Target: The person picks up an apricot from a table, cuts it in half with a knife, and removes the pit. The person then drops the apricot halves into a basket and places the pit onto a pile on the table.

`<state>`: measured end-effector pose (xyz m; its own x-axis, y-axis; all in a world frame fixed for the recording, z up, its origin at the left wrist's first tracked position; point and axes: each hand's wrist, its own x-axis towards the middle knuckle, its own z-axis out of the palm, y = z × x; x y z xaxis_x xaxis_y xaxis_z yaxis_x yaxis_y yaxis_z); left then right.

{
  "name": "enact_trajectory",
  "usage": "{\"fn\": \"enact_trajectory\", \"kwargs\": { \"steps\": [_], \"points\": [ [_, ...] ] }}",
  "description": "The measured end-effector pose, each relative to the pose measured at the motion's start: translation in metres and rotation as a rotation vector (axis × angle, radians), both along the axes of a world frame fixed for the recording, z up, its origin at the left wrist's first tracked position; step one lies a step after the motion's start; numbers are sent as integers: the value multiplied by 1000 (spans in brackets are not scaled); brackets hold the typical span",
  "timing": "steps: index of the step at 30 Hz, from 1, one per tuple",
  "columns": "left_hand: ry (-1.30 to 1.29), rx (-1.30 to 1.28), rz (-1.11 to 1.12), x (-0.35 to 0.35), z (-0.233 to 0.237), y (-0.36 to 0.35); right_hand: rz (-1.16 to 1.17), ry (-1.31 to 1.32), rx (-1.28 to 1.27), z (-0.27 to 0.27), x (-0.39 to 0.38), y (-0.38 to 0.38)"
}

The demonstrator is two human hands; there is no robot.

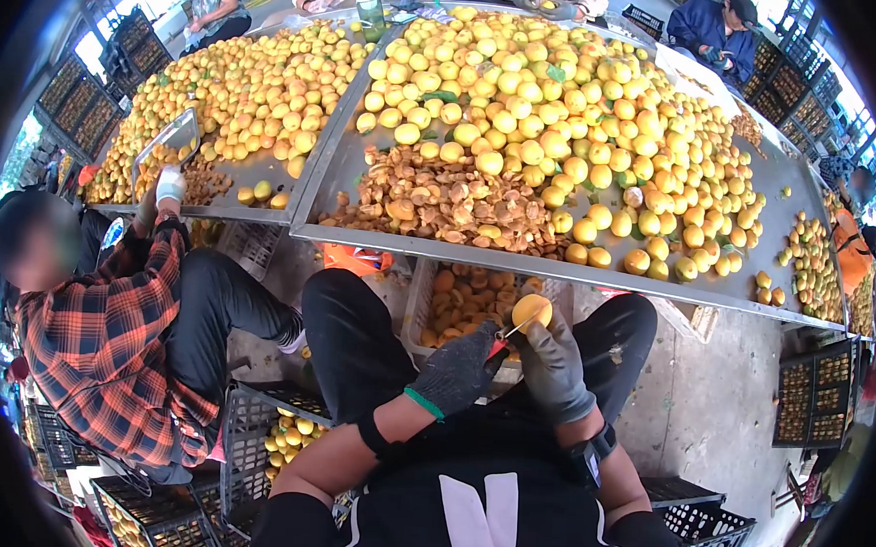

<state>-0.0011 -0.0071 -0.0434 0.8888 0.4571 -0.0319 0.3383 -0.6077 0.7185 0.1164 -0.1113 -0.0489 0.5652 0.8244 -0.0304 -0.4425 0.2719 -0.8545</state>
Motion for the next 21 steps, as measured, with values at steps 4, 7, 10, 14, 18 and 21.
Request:
{"fn": "enact_trajectory", "kwargs": {
  "steps": [4,7,10,14,18,21],
  "points": [
    [-44,91,-7,-1,-6,-4,69,-193,-59,-1,3,-7],
    [-90,172,6,-3,-15,-2,43,-41,4,0,-3,-4],
    [-120,231,2,-4,-20,1,34,98,32,-6,-3,-4],
    [-124,241,-29,-4,-26,6,47,4,1,-6,-3,-5],
    [-124,244,-68,0,-35,16,-105,-285,-118,10,-6,-1],
    [-142,175,-94,1,-35,18,-91,-295,-121,3,-5,-4]
  ]
}}
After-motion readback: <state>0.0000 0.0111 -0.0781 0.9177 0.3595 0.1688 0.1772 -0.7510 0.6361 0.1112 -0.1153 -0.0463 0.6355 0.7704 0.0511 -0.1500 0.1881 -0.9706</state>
